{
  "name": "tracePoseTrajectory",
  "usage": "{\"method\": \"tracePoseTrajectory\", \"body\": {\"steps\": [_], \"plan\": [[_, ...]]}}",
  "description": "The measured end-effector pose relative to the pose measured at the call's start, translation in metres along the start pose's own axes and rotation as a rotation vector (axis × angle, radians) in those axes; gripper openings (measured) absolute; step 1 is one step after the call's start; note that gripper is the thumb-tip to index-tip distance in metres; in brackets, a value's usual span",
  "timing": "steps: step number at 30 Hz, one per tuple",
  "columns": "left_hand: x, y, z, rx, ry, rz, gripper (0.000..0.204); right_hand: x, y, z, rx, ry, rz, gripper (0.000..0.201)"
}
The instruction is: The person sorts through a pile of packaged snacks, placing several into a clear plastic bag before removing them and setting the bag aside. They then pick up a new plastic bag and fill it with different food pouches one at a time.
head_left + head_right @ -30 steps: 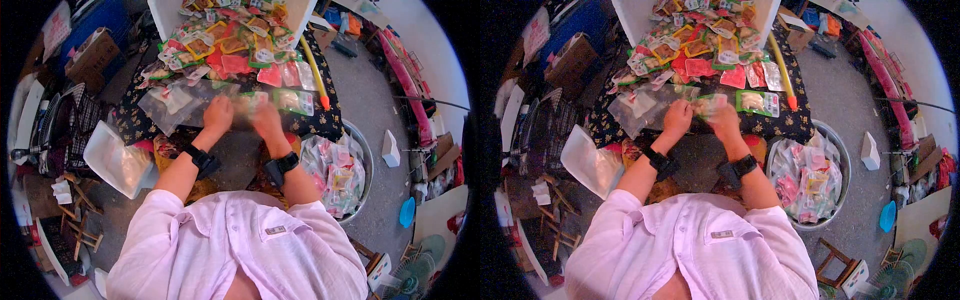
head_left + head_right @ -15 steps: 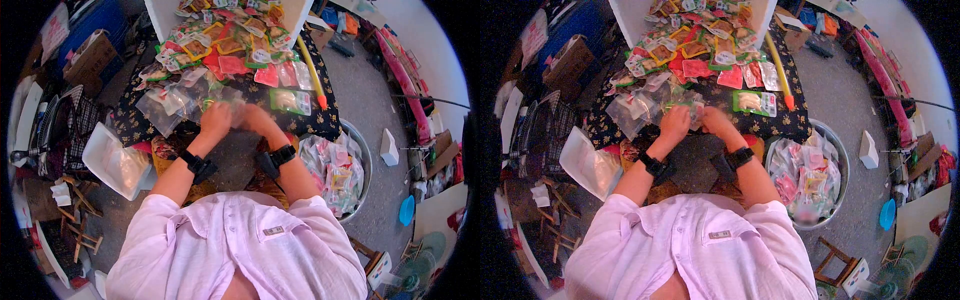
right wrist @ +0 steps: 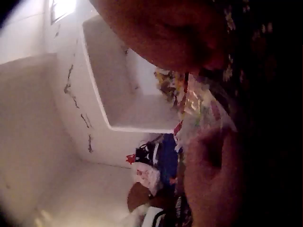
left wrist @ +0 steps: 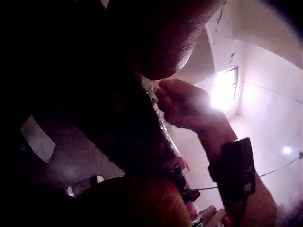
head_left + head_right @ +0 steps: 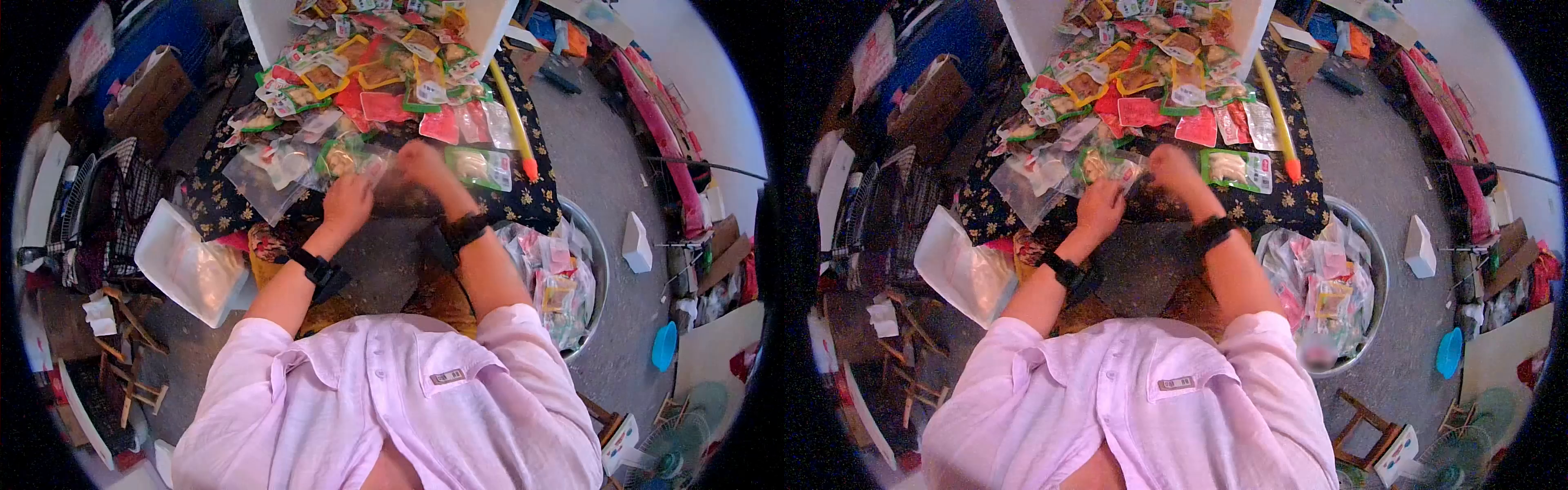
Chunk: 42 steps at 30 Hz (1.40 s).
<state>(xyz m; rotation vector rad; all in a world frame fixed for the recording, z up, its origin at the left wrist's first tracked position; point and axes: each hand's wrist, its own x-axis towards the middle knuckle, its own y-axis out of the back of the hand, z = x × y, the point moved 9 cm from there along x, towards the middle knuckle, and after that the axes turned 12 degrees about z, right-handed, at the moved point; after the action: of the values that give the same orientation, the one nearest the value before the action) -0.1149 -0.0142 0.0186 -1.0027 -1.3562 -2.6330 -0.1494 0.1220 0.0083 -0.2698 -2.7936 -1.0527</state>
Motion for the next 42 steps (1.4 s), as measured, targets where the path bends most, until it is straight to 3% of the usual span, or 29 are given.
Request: {"method": "tracePoseTrajectory", "body": {"steps": [1, 2, 10, 16, 19, 25, 28, 31, 34, 37, 40, 42], "plan": [[-0.001, -0.006, -0.001, 0.037, -0.017, -0.041, 0.014, 0.011, 0.023, 0.000, 0.023, 0.073, 0.209, 0.014], [-0.001, -0.006, -0.002, 0.035, -0.016, -0.010, 0.014, 0.020, 0.029, 0.003, -0.077, 0.105, 0.275, 0.013], [0.001, -0.002, 0.000, 0.002, -0.064, 0.100, 0.010, 0.046, 0.040, -0.046, -0.921, 0.587, 0.649, 0.020], [0.001, -0.004, -0.004, -0.069, -0.028, 0.075, 0.011, 0.082, 0.022, -0.015, -0.936, 0.458, 0.411, 0.024], [-0.001, 0.002, 0.000, -0.066, -0.080, 0.157, 0.011, 0.082, 0.023, -0.006, -0.896, 0.459, 0.324, 0.024], [-0.001, -0.003, -0.002, -0.016, -0.056, 0.121, 0.010, 0.084, 0.041, 0.012, -0.790, 0.289, 0.431, 0.026], [0.000, -0.008, -0.004, 0.011, -0.045, 0.046, 0.011, 0.083, 0.042, -0.005, -0.905, 0.292, 0.413, 0.028], [-0.001, -0.009, -0.006, -0.007, -0.047, 0.079, 0.010, 0.093, 0.036, -0.006, -0.990, 0.317, 0.446, 0.029], [0.000, -0.005, -0.004, -0.053, -0.059, 0.102, 0.011, 0.102, 0.029, 0.007, -1.025, 0.241, 0.326, 0.029], [-0.001, -0.003, -0.001, -0.055, -0.098, 0.116, 0.010, 0.102, 0.032, 0.006, -1.038, 0.315, 0.468, 0.027], [-0.001, -0.001, 0.001, -0.011, -0.103, 0.105, 0.010, 0.095, 0.043, -0.011, -1.021, 0.500, 0.662, 0.025], [-0.001, -0.001, 0.000, -0.025, -0.090, 0.110, 0.010, 0.095, 0.053, -0.017, -0.933, 0.483, 0.674, 0.023]]}}
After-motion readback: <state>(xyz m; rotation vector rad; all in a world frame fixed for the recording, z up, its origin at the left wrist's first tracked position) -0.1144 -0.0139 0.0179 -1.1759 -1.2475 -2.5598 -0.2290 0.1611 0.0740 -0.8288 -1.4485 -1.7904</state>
